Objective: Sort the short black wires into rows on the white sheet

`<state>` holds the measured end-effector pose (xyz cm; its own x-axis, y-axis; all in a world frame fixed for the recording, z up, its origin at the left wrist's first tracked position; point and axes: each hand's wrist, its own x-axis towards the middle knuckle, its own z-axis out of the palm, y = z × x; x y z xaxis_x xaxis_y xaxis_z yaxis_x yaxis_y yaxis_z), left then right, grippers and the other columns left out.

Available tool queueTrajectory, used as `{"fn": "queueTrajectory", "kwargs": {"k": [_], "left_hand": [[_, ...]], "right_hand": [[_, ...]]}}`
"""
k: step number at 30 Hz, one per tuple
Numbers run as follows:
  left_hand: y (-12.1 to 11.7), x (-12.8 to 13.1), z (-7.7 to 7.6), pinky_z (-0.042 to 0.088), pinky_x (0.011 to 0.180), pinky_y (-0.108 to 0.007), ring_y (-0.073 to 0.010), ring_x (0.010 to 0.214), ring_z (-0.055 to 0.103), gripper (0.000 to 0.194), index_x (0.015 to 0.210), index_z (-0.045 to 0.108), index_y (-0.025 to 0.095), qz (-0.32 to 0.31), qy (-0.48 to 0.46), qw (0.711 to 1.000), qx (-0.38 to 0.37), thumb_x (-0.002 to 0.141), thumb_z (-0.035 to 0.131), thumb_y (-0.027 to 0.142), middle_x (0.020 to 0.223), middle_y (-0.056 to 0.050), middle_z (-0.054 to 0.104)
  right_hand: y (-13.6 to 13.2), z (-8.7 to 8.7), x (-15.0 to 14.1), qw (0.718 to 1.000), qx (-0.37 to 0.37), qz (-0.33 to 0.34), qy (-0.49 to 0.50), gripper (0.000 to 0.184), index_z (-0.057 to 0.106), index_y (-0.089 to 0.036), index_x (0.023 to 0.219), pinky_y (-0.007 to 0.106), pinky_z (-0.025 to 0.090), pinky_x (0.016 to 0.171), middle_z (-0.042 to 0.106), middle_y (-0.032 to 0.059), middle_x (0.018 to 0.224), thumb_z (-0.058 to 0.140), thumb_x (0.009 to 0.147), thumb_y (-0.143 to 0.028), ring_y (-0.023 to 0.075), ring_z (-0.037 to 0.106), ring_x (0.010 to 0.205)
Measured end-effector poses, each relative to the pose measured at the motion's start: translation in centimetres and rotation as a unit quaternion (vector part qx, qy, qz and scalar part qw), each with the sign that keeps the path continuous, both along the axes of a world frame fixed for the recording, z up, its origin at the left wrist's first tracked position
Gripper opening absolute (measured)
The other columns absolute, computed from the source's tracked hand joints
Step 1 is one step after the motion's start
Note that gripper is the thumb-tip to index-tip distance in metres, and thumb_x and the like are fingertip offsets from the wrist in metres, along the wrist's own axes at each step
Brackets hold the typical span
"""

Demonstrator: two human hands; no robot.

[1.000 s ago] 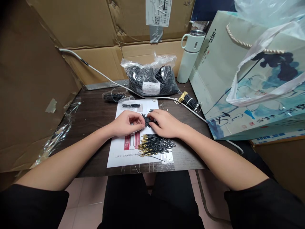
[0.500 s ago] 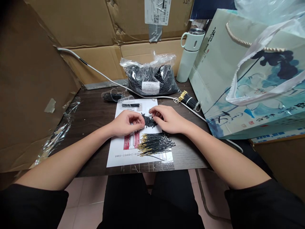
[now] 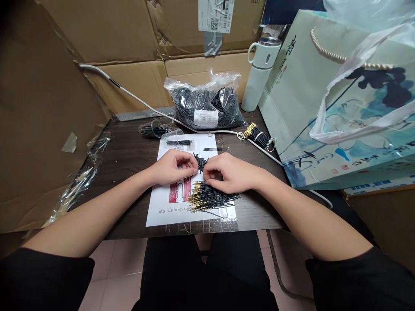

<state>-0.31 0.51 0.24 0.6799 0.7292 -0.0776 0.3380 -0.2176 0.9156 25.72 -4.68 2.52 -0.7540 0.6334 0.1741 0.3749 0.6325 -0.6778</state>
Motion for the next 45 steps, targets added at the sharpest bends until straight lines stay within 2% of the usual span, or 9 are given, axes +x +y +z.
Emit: {"fn": "queueTrajectory", "kwargs": {"k": [9, 18, 23, 26, 31, 36, 45], "left_hand": [[0.1, 0.0, -0.2, 0.046, 0.060, -0.022, -0.0091, 0.063, 0.058, 0.017, 0.085, 0.079, 0.015, 0.010, -0.003, 1.000, -0.003, 0.084, 0.080, 0.032, 0.071, -0.003, 0.071], [0.2, 0.1, 0.0, 0.048, 0.064, -0.023, -0.0107, 0.068, 0.062, 0.020, 0.085, 0.080, 0.015, 0.025, 0.001, 1.000, -0.008, 0.090, 0.076, 0.034, 0.076, -0.005, 0.076], [0.2, 0.0, 0.0, 0.046, 0.064, -0.024, -0.0114, 0.067, 0.062, 0.022, 0.085, 0.079, 0.015, 0.024, 0.005, 1.000, -0.018, 0.092, 0.074, 0.036, 0.077, -0.006, 0.077], [0.3, 0.0, -0.1, 0.046, 0.064, -0.024, -0.0110, 0.067, 0.061, 0.023, 0.085, 0.078, 0.015, 0.019, -0.002, 1.000, -0.022, 0.093, 0.073, 0.036, 0.076, -0.005, 0.076], [0.4, -0.1, -0.4, 0.049, 0.066, -0.023, -0.0104, 0.068, 0.062, 0.023, 0.087, 0.076, 0.015, 0.021, -0.047, 0.996, -0.069, 0.094, 0.074, 0.037, 0.078, -0.005, 0.076], [0.5, -0.1, -0.4, 0.052, 0.068, -0.023, -0.0105, 0.068, 0.064, 0.025, 0.090, 0.073, 0.015, 0.030, -0.065, 0.993, -0.096, 0.096, 0.075, 0.039, 0.080, -0.006, 0.077], [0.6, -0.1, -0.5, 0.052, 0.067, -0.022, -0.0096, 0.069, 0.064, 0.024, 0.091, 0.073, 0.014, 0.030, -0.068, 0.992, -0.099, 0.098, 0.074, 0.037, 0.081, -0.006, 0.077]], "right_hand": [[0.3, -0.9, -0.1, 0.999, 0.012, 0.034, -0.037, 0.014, 0.070, -0.020, 0.090, 0.035, 0.049, 0.079, 0.072, 0.0039, 0.090, 0.062, 0.095, -0.009, 0.0188, 0.063, 0.080], [-0.1, -1.1, -0.1, 0.992, 0.082, 0.031, -0.095, 0.014, 0.071, -0.018, 0.091, 0.035, 0.046, 0.076, 0.070, 0.0065, 0.091, 0.063, 0.101, -0.017, 0.0199, 0.062, 0.079], [0.0, -1.2, -0.1, 0.991, 0.091, 0.030, -0.092, 0.017, 0.069, -0.017, 0.089, 0.034, 0.045, 0.076, 0.069, 0.0070, 0.089, 0.060, 0.103, -0.019, 0.0195, 0.061, 0.079], [0.3, -0.7, 0.3, 0.995, 0.076, 0.008, -0.060, 0.012, 0.066, -0.018, 0.091, 0.032, 0.044, 0.075, 0.068, 0.0060, 0.090, 0.061, 0.101, -0.018, 0.0179, 0.059, 0.077], [1.2, 0.1, 1.4, 0.994, 0.067, -0.085, -0.024, 0.008, 0.063, -0.018, 0.099, 0.030, 0.041, 0.069, 0.066, 0.0010, 0.081, 0.058, 0.104, -0.021, 0.0146, 0.055, 0.068], [1.4, -0.4, 1.5, 0.992, 0.073, -0.092, -0.039, 0.008, 0.063, -0.019, 0.097, 0.030, 0.041, 0.069, 0.067, 0.0018, 0.081, 0.058, 0.103, -0.021, 0.0150, 0.055, 0.068], [1.5, -1.0, 1.3, 0.987, 0.081, -0.141, 0.006, 0.007, 0.064, -0.018, 0.099, 0.031, 0.043, 0.071, 0.069, 0.0012, 0.082, 0.059, 0.103, -0.021, 0.0149, 0.058, 0.069]]}}
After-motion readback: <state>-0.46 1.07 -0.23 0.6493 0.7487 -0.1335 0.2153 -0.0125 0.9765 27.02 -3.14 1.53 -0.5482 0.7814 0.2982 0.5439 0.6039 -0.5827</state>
